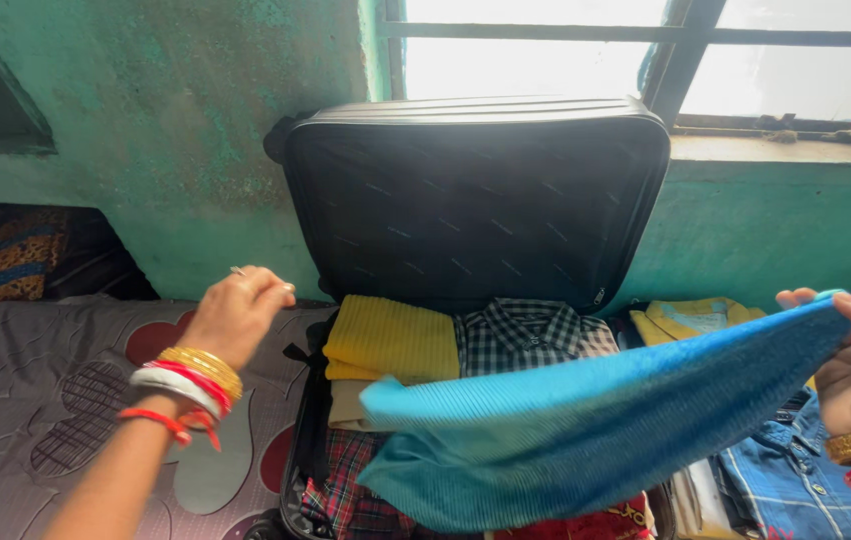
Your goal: The person folds and organizes multiple shirts and a pair of denim jeans into a black suitcase while sitting on a bed.
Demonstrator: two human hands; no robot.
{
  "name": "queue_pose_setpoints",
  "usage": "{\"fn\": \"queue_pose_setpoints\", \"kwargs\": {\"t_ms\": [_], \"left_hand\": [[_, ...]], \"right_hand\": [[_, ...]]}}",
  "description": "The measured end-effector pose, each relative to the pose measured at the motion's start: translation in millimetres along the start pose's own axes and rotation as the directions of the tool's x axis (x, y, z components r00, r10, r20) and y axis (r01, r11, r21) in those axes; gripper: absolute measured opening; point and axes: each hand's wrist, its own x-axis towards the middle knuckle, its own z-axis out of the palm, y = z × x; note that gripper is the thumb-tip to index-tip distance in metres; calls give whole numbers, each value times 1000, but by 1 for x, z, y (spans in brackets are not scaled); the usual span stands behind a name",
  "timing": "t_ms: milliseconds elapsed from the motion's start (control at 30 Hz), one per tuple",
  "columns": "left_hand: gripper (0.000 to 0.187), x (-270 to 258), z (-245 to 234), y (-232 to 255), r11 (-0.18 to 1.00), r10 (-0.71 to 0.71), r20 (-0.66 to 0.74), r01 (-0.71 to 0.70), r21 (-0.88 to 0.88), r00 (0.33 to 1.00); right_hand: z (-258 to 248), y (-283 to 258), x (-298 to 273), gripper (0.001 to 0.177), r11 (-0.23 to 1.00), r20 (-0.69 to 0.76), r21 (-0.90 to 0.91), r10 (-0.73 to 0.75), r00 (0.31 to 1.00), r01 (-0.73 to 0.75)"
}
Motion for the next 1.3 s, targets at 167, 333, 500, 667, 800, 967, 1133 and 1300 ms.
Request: {"fn": "queue_pose_setpoints", "kwargs": {"t_ms": [167,333,500,667,800,967,1133,1300], "left_hand": [[24,-41,73,14,994,-69,98,76,-72,993],[21,-104,199,18,983,-7,325,66,-171,946],[30,-181,318,-11,998,17,286,3,-66,958],[40,-181,337,-22,929,-370,224,353,114,901],[53,-165,331,-21,707,-701,262,695,134,663],[53,-176,369,-55,617,-773,256,782,87,581],[34,-175,374,-56,677,-707,148,722,-142,692],[40,-138,320,-27,714,-625,179,649,-264,760]], "right_hand": [[23,11,-15,20,997,20,-75,-12,1000,13],[38,13,-24,14,999,15,-33,3,1000,-3],[33,18,-29,15,993,-1,-115,28,1000,-28],[22,36,-25,16,996,23,-62,72,997,-71],[26,43,-26,16,992,-11,-73,102,995,-103],[33,46,-28,18,990,0,-70,121,993,-121],[29,49,-31,22,985,32,-52,167,985,-165],[23,43,-31,21,987,45,-75,145,988,-142]]}}
